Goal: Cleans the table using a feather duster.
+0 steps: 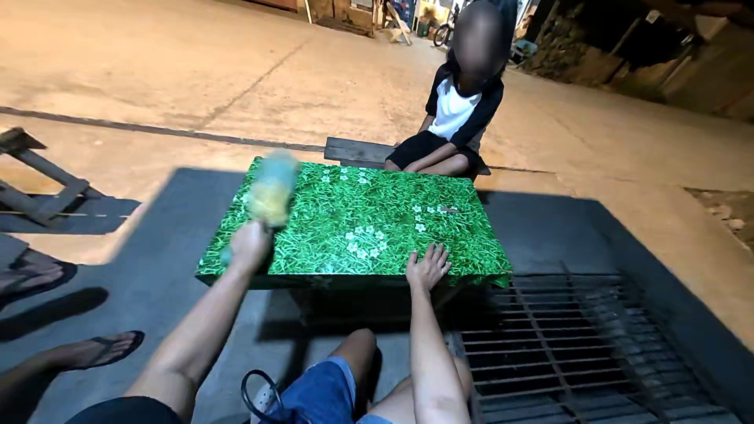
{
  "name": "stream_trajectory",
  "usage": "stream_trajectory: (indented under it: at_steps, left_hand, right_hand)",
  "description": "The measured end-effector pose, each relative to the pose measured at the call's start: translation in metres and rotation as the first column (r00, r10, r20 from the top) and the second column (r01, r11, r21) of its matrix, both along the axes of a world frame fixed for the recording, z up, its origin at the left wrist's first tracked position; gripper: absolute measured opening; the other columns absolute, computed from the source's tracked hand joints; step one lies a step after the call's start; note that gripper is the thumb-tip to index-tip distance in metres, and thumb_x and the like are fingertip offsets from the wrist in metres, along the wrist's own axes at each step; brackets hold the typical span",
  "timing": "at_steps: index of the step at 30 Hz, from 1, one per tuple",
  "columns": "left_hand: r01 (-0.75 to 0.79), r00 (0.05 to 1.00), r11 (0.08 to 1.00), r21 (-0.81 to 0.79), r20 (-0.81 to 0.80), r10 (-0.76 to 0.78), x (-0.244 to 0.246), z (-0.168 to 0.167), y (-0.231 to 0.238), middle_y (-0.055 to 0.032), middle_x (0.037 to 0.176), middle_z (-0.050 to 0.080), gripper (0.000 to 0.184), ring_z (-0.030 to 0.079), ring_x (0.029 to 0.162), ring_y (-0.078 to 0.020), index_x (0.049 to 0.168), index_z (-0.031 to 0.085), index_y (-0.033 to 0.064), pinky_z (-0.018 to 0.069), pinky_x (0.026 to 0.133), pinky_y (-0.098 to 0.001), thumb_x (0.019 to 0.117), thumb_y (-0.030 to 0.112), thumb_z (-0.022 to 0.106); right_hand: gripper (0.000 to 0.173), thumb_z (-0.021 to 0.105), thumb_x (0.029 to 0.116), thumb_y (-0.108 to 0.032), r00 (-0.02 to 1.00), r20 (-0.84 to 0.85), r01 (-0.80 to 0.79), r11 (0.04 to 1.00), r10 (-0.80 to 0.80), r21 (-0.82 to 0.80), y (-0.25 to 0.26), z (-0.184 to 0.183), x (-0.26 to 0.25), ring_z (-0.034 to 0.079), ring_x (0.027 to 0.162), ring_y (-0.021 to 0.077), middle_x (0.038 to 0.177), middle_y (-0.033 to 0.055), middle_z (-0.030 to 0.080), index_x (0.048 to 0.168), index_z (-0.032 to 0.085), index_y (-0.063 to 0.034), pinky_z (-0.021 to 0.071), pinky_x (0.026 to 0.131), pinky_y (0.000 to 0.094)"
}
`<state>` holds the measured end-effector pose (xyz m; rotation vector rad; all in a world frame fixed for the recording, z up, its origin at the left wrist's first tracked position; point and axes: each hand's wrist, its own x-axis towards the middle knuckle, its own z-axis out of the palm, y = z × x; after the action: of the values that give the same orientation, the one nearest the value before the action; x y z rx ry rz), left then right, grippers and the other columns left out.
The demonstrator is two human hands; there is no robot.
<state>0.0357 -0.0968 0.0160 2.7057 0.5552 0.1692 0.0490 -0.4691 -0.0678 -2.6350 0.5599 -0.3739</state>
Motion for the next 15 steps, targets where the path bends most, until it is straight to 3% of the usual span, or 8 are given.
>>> stream_trajectory:
  at_steps: [3, 5, 7, 8, 10, 12, 15]
  left_hand:
    - [0.361, 0.928, 0.932, 0.022, -0.111, -0.357, -0.020, -0.013, -0.074, -0.0224, 0.126, 0.068, 0.028, 0.068, 0.108, -0.0469, 0.127, 0.068, 0.0102, 0.0535, 0.087, -0.0678, 0.1025, 0.020, 0.059]
    - [0.610, 0.780, 0.792, 0.000, -0.172, -0.601, -0.037, -0.018, -0.111, -0.0220, 0.132, 0.065, 0.031, 0.067, 0.114, -0.0445, 0.133, 0.065, 0.0096, 0.0527, 0.093, -0.0641, 0.1054, 0.018, 0.054]
    - [0.756, 0.642, 0.655, -0.020, -0.171, -0.747, -0.045, -0.023, -0.128, -0.0252, 0.127, 0.064, 0.030, 0.066, 0.112, -0.0465, 0.131, 0.064, 0.0054, 0.0518, 0.092, -0.0648, 0.1062, 0.016, 0.052]
    - [0.771, 0.625, 0.636, -0.021, -0.162, -0.763, -0.045, -0.024, -0.129, -0.0247, 0.127, 0.065, 0.029, 0.066, 0.112, -0.0459, 0.130, 0.064, 0.0054, 0.0519, 0.092, -0.0648, 0.1064, 0.017, 0.052]
    - [0.731, 0.676, 0.683, -0.003, -0.137, -0.724, -0.040, -0.026, -0.120, -0.0209, 0.129, 0.066, 0.030, 0.067, 0.114, -0.0429, 0.132, 0.066, 0.0090, 0.0524, 0.094, -0.0634, 0.1069, 0.019, 0.052]
    - [0.625, 0.778, 0.780, 0.023, -0.102, -0.620, -0.031, -0.026, -0.096, -0.0176, 0.129, 0.068, 0.028, 0.067, 0.116, -0.0411, 0.130, 0.068, 0.0125, 0.0527, 0.094, -0.0635, 0.1061, 0.021, 0.055]
    - [0.361, 0.931, 0.932, 0.045, -0.068, -0.358, -0.017, -0.029, -0.037, -0.0188, 0.126, 0.070, 0.027, 0.067, 0.113, -0.0449, 0.128, 0.069, 0.0152, 0.0522, 0.090, -0.0690, 0.1050, 0.024, 0.057]
  right_hand:
    - [0.066, 0.043, 0.1039, -0.049, 1.000, -0.018, 0.004, 1.000, -0.004, -0.005, -0.002, 0.002, 0.000, 0.013, 0.160, 0.0353, 0.171, 0.0149, 0.022, 0.158, 0.041, -0.0108, 0.0028, 0.127, 0.0595]
    - [0.066, 0.048, 0.1031, -0.044, 0.999, -0.044, -0.013, 1.000, 0.012, -0.026, -0.002, 0.004, -0.003, 0.013, 0.160, 0.0359, 0.171, 0.0165, 0.022, 0.158, 0.041, -0.0080, 0.0024, 0.127, 0.0595]
    - [0.069, 0.066, 0.0933, -0.026, 0.990, -0.129, -0.064, 0.996, 0.056, -0.056, -0.001, 0.009, -0.009, 0.009, 0.159, 0.0394, 0.169, 0.0236, 0.021, 0.153, 0.045, 0.0014, -0.0011, 0.126, 0.0605]
    - [0.068, 0.070, 0.0897, -0.021, 0.987, -0.152, -0.063, 0.996, 0.052, -0.070, -0.001, 0.012, -0.011, 0.011, 0.159, 0.0392, 0.168, 0.0245, 0.024, 0.150, 0.048, 0.0024, -0.0001, 0.126, 0.0599]
    - [0.067, 0.061, 0.0978, -0.031, 0.992, -0.123, -0.036, 0.998, 0.030, -0.043, -0.002, 0.012, -0.008, 0.009, 0.160, 0.0357, 0.171, 0.0184, 0.019, 0.156, 0.042, -0.0042, 0.0013, 0.127, 0.0585]
    - [0.065, 0.048, 0.1043, -0.044, 1.000, -0.024, -0.017, 1.000, 0.017, -0.007, -0.003, 0.004, -0.004, 0.012, 0.160, 0.0353, 0.171, 0.0150, 0.022, 0.159, 0.039, -0.0093, 0.0036, 0.127, 0.0589]
    - [0.066, 0.044, 0.1048, -0.047, 1.000, 0.008, -0.009, 1.000, 0.009, -0.005, -0.003, 0.000, -0.001, 0.015, 0.159, 0.0355, 0.170, 0.0150, 0.024, 0.158, 0.040, -0.0090, 0.0059, 0.127, 0.0590]
